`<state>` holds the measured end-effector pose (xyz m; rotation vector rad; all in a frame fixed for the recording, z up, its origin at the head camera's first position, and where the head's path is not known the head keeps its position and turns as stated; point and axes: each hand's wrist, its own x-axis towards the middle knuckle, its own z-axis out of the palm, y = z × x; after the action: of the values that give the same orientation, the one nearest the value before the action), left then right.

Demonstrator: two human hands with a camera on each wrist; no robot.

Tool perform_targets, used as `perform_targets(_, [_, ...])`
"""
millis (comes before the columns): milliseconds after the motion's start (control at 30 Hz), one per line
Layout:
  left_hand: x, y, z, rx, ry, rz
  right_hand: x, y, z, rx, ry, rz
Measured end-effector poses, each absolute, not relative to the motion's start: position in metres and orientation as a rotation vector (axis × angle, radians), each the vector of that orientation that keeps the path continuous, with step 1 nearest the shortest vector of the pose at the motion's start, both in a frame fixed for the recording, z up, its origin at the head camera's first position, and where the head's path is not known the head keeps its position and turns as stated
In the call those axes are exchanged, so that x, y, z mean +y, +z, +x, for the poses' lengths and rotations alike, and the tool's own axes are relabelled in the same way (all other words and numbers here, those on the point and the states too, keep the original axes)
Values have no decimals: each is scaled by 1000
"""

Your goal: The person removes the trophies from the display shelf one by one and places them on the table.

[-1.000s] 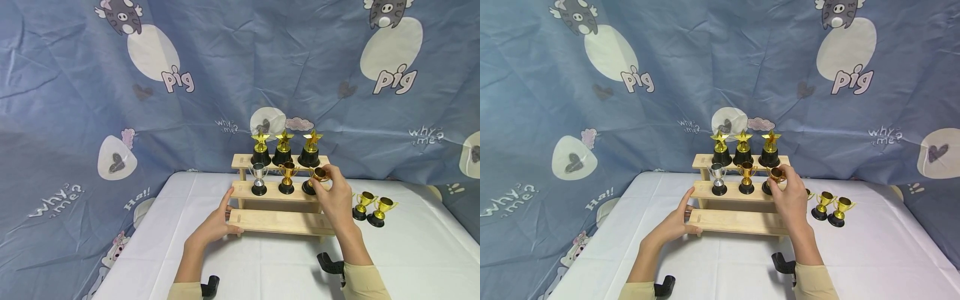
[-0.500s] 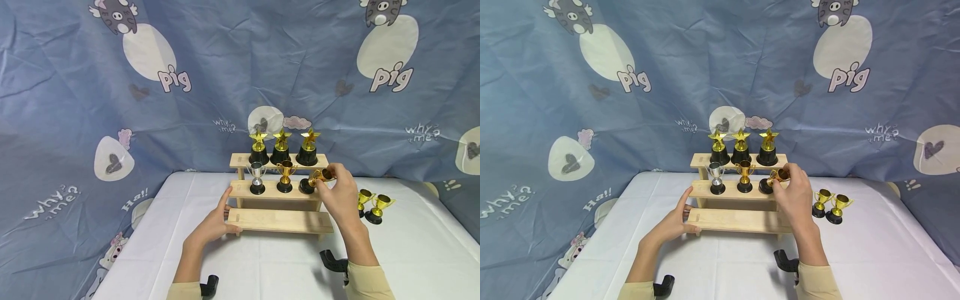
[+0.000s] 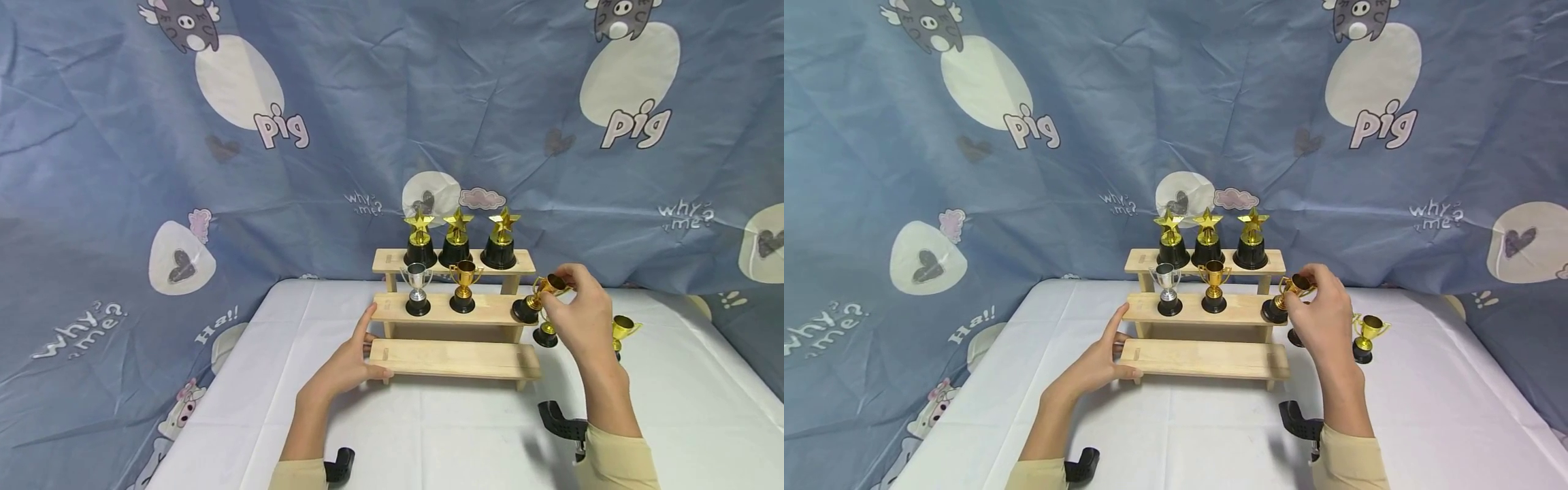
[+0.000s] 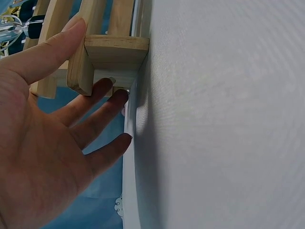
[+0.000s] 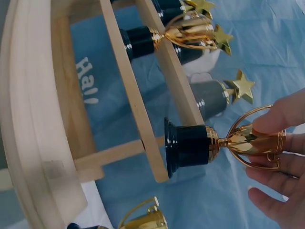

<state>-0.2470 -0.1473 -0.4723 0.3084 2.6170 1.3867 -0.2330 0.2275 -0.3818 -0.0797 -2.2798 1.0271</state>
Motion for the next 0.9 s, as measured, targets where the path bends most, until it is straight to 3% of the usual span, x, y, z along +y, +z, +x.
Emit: perform_targets(900, [-149,-473,-248,2608,1385,353,249,-378,-228,-2281,1031,-161])
